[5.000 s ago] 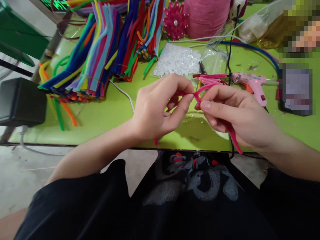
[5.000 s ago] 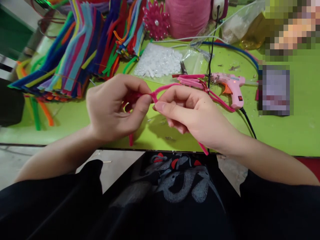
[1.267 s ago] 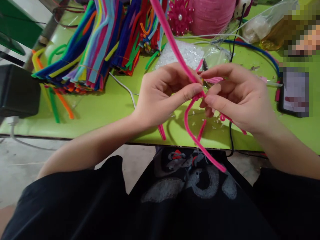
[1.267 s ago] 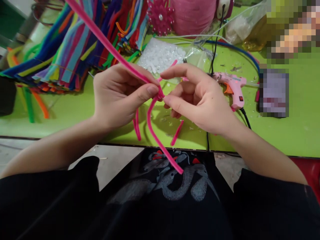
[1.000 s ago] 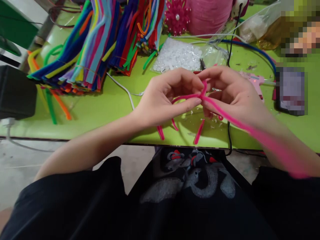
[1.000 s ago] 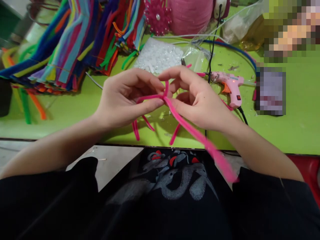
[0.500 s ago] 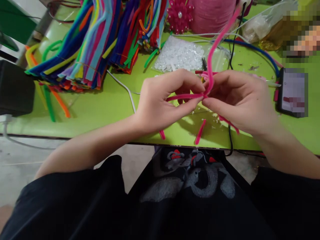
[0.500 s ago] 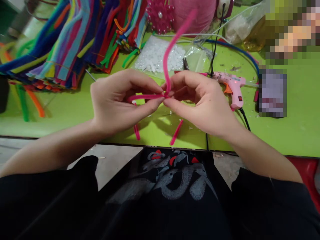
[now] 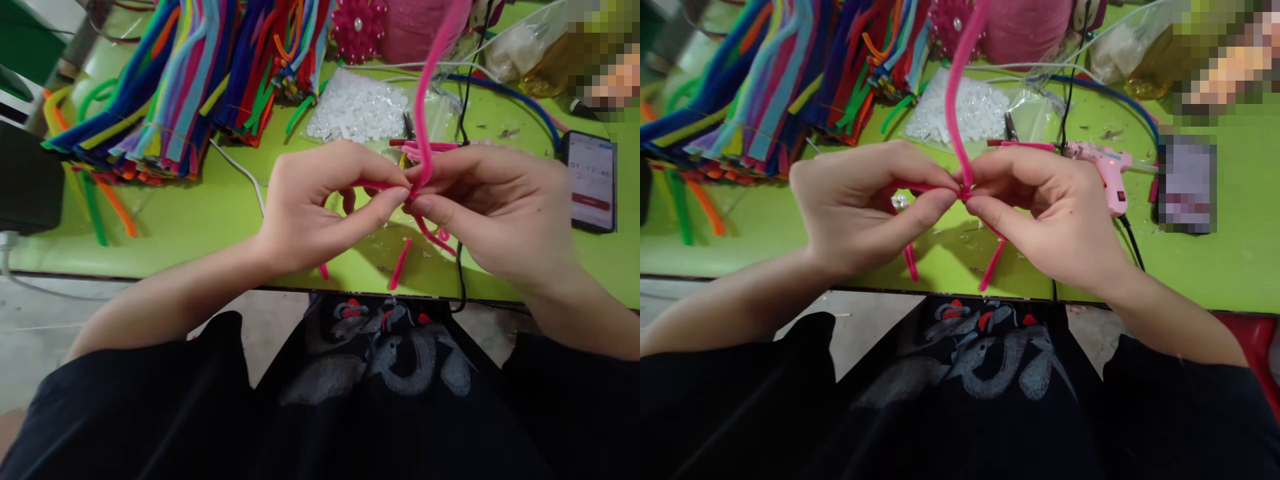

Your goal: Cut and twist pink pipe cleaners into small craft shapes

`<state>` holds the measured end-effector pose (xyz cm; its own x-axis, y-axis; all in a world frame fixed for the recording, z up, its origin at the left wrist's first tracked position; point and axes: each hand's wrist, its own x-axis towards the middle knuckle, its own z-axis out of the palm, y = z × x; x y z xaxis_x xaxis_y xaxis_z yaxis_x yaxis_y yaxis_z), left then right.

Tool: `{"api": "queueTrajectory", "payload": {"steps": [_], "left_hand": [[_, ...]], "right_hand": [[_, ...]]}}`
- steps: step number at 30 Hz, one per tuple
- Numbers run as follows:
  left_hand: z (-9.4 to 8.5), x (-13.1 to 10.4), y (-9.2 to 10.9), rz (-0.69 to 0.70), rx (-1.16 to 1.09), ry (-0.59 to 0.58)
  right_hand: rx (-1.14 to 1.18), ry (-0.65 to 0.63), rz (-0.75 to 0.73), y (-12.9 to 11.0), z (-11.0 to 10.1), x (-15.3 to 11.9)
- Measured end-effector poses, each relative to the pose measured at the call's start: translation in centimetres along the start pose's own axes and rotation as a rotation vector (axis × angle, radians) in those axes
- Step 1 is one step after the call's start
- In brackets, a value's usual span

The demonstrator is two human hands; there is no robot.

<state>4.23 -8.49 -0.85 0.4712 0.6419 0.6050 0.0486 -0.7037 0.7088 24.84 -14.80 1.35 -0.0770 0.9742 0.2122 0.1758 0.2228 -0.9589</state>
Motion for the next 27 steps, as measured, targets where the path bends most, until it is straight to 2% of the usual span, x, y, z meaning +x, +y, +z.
{"api": "queueTrajectory", "payload": {"steps": [4,8,13,19,24,27], "left_hand": [[0.0,0.3,0.0,-0.144,-0.24,-0.005],[0.1,0.7,-0.6,-0.314,-0.443,-0.076],[0.0,0.8,-0.6,-0.461,-0.584,-0.159],[0.1,0.7,-0.8,-0.465,-0.596,-0.162],[-0.1,0.9,-0.7,-0.312,-0.489,-0.122],[-0.3,0.9,-0.1,-0.244,-0.361,-0.102]], "right_hand": [[-0.044,-0.011,0.052,-0.9,0.0,0.3],[0.05,-0.024,-0.019,-0.6,0.0,0.3],[0.028,-0.038,0.009,-0.1,-0.1,0.3],[0.04,-0.083,0.035,0.2,-0.3,0.8],[0.197,-0.034,0.044,0.8,0.0,1.0],[0.196,-0.019,0.05,0.9,0.1,0.7]]}}
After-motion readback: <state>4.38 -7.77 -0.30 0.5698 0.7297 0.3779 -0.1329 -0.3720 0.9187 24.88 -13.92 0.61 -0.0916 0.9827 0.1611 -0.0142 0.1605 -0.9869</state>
